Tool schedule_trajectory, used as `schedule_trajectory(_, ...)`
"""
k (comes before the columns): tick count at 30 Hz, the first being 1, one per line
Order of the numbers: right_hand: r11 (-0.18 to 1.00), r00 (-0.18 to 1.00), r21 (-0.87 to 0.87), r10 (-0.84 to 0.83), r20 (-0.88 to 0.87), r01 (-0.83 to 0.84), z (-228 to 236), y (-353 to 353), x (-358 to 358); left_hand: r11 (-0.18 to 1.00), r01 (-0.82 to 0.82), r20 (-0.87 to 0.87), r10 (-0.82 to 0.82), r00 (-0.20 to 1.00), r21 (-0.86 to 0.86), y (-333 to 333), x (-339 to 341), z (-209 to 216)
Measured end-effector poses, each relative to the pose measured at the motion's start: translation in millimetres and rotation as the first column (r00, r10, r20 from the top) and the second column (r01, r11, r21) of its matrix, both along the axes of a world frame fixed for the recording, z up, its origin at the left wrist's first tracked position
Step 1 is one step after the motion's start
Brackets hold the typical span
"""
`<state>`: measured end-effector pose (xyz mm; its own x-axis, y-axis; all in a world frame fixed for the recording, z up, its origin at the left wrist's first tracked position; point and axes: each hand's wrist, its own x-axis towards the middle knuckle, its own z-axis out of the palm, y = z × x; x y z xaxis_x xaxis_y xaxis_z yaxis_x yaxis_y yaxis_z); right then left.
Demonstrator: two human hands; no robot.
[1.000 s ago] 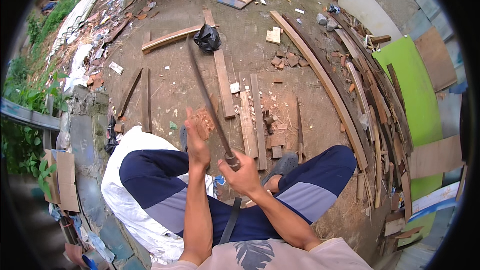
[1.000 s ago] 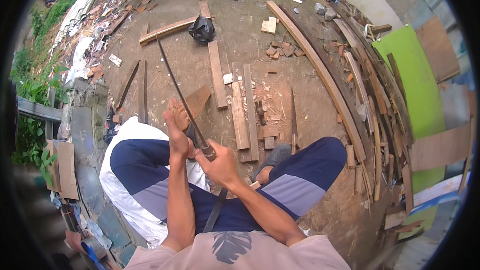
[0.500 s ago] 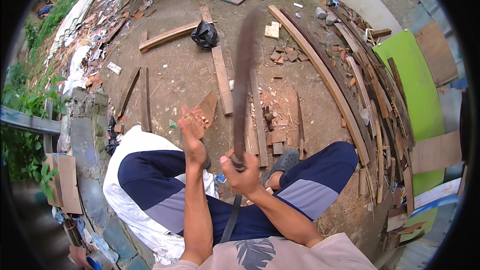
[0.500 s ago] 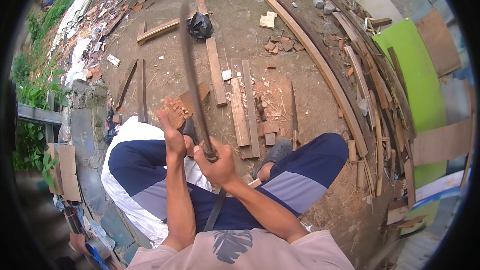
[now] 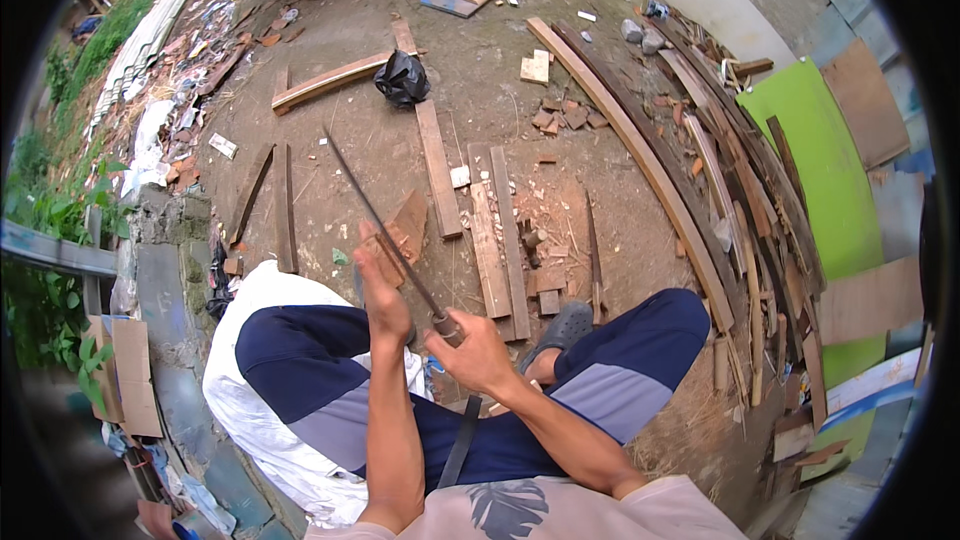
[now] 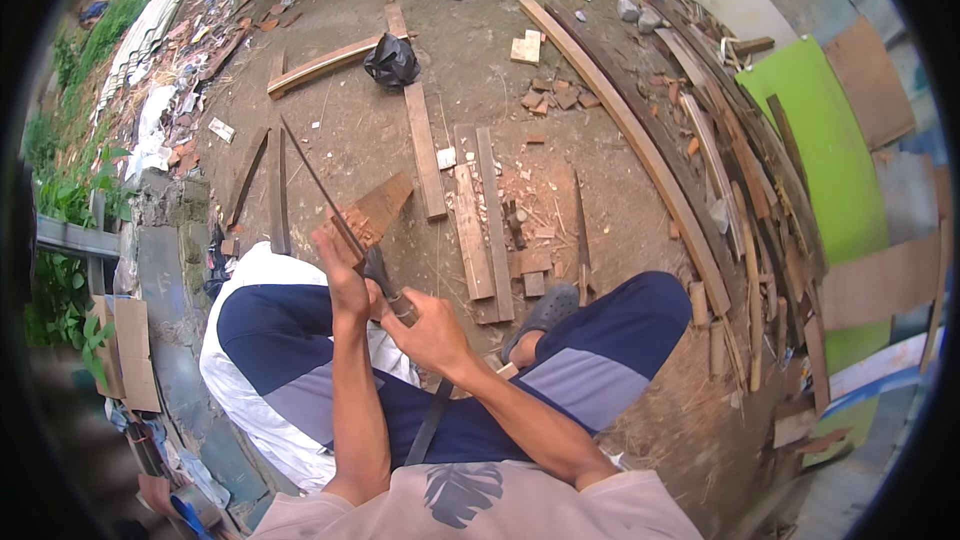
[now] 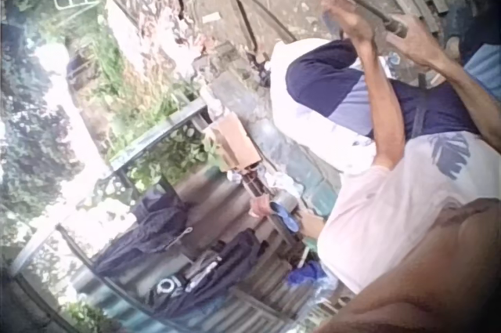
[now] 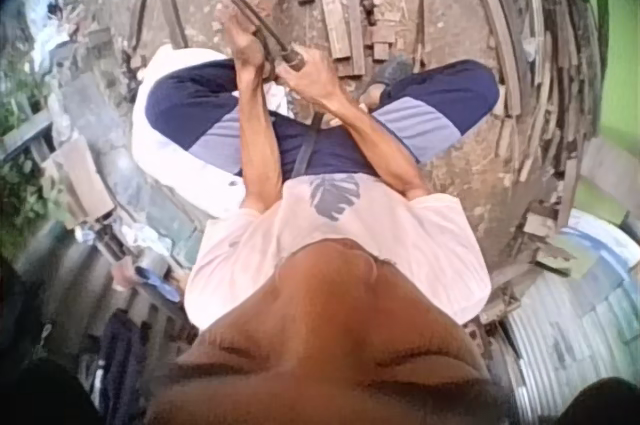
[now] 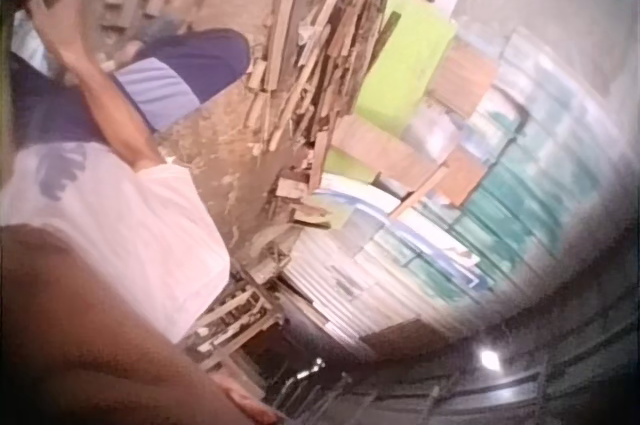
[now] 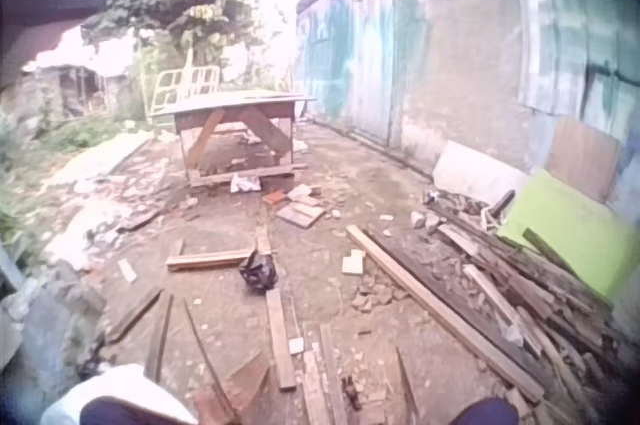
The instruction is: The person sits on the ground and uses a long metal file to shape a small rectangular piece of wood held in their left hand. They repeatedly file the edges and corners, then switch to a hammer to tap the wood, and continue filing.
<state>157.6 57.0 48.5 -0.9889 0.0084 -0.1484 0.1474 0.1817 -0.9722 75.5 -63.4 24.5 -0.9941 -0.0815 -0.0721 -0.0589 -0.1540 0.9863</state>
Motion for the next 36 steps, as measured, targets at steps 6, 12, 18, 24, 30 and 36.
schedule_trajectory(6,0.985,0.988,-0.118,-0.135,-0.069,0.126,13,5,10,0.998,-0.055,-0.030,0.056,0.998,0.023,4,0,-12)
schedule_trajectory(12,1.000,0.999,-0.013,-0.027,0.026,0.028,12,1,-2,0.999,-0.017,0.014,0.017,1.000,0.036,-3,-4,-10)
schedule_trajectory(18,0.990,0.997,-0.126,-0.059,0.052,0.065,6,1,0,0.993,-0.121,-0.018,0.121,0.992,0.015,3,-14,-9)
schedule_trajectory(24,0.990,0.993,-0.113,-0.092,-0.076,0.083,15,-13,-6,0.997,-0.071,0.020,0.071,0.997,-0.004,-8,-18,9)
schedule_trajectory(30,0.995,0.999,-0.089,-0.041,0.033,0.044,10,-9,-11,0.998,-0.006,0.031,0.008,0.999,-0.057,-15,-21,-3)
schedule_trajectory(36,0.994,0.998,-0.080,-0.069,-0.004,0.068,35,-7,-9,0.997,-0.047,0.028,0.045,0.999,0.058,-14,-18,0)
